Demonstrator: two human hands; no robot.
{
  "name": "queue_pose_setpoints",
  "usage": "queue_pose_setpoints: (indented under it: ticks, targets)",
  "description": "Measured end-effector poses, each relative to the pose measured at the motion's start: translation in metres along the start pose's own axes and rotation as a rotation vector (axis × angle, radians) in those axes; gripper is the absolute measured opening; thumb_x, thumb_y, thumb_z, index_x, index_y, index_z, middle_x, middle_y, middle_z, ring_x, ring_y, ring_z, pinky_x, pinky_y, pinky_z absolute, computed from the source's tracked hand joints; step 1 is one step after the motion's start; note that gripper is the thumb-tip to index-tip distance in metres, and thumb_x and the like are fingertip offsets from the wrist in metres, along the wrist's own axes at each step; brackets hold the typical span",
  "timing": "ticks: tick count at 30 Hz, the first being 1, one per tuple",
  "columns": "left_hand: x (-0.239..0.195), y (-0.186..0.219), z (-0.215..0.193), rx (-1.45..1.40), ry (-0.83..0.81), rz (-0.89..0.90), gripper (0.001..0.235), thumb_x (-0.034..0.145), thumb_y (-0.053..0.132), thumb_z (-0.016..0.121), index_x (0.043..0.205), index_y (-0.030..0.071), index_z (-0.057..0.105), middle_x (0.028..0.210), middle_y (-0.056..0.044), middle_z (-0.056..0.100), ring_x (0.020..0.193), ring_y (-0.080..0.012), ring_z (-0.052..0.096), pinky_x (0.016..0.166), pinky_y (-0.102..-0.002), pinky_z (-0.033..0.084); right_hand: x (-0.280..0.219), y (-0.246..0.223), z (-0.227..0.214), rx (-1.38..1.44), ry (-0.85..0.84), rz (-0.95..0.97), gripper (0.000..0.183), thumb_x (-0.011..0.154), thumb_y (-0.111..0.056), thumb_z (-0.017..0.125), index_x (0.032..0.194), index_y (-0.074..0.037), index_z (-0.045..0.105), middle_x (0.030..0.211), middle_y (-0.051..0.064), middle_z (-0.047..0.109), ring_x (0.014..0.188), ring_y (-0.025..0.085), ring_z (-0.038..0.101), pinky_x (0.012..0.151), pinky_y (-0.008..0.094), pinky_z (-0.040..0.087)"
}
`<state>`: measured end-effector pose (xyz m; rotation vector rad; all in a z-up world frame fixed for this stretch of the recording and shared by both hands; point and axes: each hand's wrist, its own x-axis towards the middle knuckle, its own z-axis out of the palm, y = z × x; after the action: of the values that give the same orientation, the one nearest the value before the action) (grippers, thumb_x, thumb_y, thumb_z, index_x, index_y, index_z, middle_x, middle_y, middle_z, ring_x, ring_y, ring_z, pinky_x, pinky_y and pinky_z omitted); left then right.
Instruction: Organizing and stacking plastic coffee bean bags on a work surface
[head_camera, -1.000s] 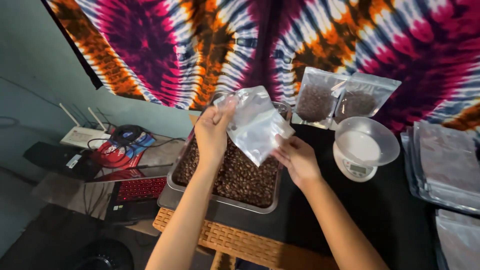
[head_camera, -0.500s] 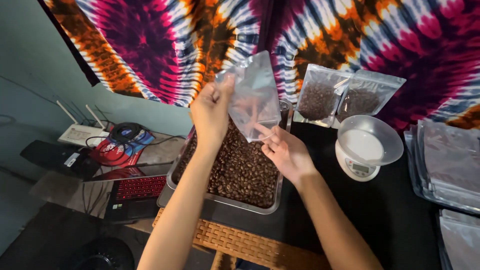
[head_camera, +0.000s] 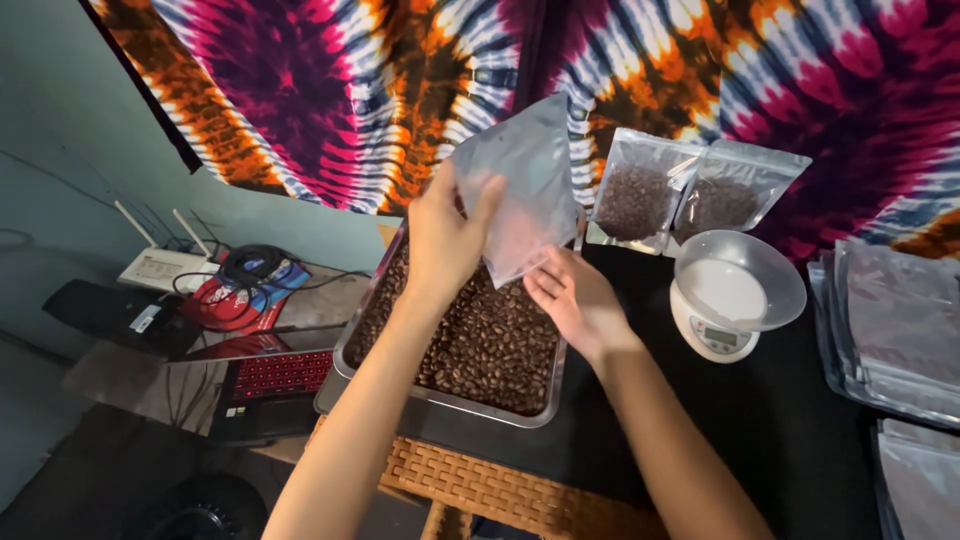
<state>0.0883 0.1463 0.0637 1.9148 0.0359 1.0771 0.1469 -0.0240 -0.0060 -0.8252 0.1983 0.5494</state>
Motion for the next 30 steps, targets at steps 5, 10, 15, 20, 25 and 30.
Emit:
queue_pose_setpoints:
  ticks: [5, 10, 15, 20, 25, 30]
  targets:
    - [-0.008, 0.009, 0.005, -0.494, 0.062, -0.332, 0.03, 0.096, 0.019, 0.072, 0.121, 0.004, 0.063, 0.103, -0.012, 0.074, 0.091, -0.0175, 0.071, 0.079, -0.034, 0.061, -0.018, -0.007, -0.013, -0.144, -0.031, -0.264, 0.016, 0.093, -0.01, 0.072, 0.103, -0.009, 0.06, 0.095, 0.003, 0.058, 0.098, 0.024, 0.061, 0.101, 0.049, 0.052]
    - [-0.024, -0.007, 0.011, -0.752, 0.117, -0.532, 0.038, 0.093, 0.008, 0.074, 0.127, 0.002, 0.06, 0.103, -0.008, 0.068, 0.09, -0.0149, 0.067, 0.079, -0.03, 0.061, -0.049, -0.036, -0.026, -0.346, 0.158, -0.521, 0.042, 0.084, -0.014, 0.087, 0.112, -0.011, 0.056, 0.08, -0.002, 0.058, 0.073, 0.014, 0.065, 0.077, 0.037, 0.064]
    - [-0.048, 0.022, 0.019, -0.638, -0.139, -0.665, 0.054, 0.087, 0.007, 0.076, 0.136, 0.001, 0.054, 0.097, -0.007, 0.067, 0.079, -0.0109, 0.065, 0.071, -0.026, 0.063, -0.1, -0.07, -0.032, -0.386, 0.19, -0.617, 0.055, 0.087, -0.015, 0.083, 0.135, -0.008, 0.057, 0.083, 0.003, 0.063, 0.076, 0.015, 0.066, 0.079, 0.038, 0.062]
    - [-0.072, 0.035, 0.053, -0.668, -0.235, -0.637, 0.057, 0.088, 0.007, 0.076, 0.139, 0.002, 0.052, 0.109, -0.011, 0.067, 0.094, -0.0175, 0.068, 0.078, -0.03, 0.062, -0.118, -0.079, -0.077, -0.494, 0.269, -0.566, 0.036, 0.079, -0.011, 0.089, 0.105, -0.008, 0.063, 0.077, -0.003, 0.051, 0.068, 0.012, 0.061, 0.06, 0.025, 0.057]
    - [-0.076, 0.061, 0.07, -0.456, -0.425, -0.466, 0.089, 0.077, 0.026, 0.089, 0.149, 0.003, 0.041, 0.136, -0.012, 0.063, 0.119, -0.0283, 0.064, 0.098, -0.04, 0.054, -0.152, -0.093, -0.111, -0.635, 0.268, -0.537, 0.029, 0.077, -0.009, 0.089, 0.1, -0.007, 0.071, 0.075, -0.001, 0.053, 0.068, 0.011, 0.063, 0.058, 0.027, 0.057]
    - [-0.087, 0.071, 0.088, -0.357, -0.858, -0.323, 0.04, 0.074, 0.029, 0.086, 0.105, 0.005, 0.079, 0.124, -0.016, 0.075, 0.111, -0.0325, 0.07, 0.089, -0.041, 0.058, -0.17, -0.103, -0.153, -0.84, 0.287, -0.499, 0.036, 0.076, -0.015, 0.089, 0.106, -0.001, 0.075, 0.071, 0.004, 0.058, 0.063, 0.013, 0.065, 0.054, 0.025, 0.057]
